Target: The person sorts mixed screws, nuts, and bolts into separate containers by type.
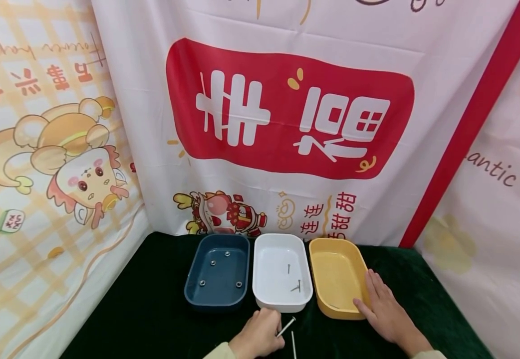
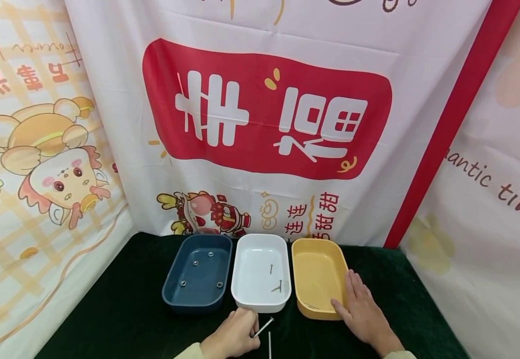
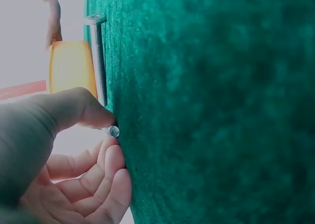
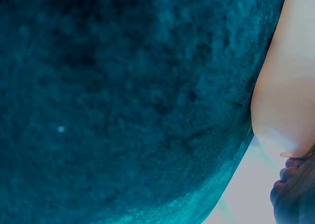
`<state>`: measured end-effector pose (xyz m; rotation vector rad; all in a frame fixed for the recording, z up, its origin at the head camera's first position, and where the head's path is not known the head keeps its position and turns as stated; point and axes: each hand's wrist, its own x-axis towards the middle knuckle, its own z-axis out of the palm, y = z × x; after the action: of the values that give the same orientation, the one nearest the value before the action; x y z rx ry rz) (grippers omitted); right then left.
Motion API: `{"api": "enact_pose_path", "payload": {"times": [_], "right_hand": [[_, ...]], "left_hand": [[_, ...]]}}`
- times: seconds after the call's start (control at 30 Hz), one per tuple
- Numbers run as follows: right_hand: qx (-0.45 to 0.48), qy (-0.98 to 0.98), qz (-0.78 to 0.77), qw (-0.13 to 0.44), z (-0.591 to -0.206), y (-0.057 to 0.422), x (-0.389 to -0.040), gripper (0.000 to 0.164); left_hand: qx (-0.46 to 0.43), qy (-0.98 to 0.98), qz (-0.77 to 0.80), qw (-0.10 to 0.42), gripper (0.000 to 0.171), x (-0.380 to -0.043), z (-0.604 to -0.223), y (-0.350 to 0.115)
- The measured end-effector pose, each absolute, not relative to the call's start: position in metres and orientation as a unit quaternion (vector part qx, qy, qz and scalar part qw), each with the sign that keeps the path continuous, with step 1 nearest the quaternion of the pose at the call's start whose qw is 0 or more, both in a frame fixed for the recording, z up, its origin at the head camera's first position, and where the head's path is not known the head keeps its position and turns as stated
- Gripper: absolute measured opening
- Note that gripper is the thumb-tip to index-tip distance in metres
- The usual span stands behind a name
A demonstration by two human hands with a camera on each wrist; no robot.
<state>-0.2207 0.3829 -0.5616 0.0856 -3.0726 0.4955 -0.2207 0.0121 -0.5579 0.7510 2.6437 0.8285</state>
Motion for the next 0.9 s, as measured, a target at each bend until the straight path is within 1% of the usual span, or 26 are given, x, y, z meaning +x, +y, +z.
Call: {"api": "enact_pose_path", "payload": {"times": [0.33,0.63,0.73,0.9], "right_hand": [[0.025,-0.987,0.156,0.006,-0.560,0.381,-0.219,0.100],[0.031,-0.987,0.154,0.018,-0.558,0.380,-0.218,0.098],[0.032,-0.988,0.153,0.017,-0.559,0.380,-0.218,0.098],[0.032,-0.988,0.152,0.017,-0.560,0.381,-0.219,0.099]], "left_hand": [[0.271,0.915,0.274,0.120,0.025,-0.222,-0.556,0.006],[0.270,0.888,0.327,0.177,0.023,-0.217,-0.547,0.003],[0.284,0.883,0.324,0.184,0.022,-0.213,-0.543,0.002],[0.307,0.886,0.299,0.179,0.020,-0.209,-0.533,0.004]]}}
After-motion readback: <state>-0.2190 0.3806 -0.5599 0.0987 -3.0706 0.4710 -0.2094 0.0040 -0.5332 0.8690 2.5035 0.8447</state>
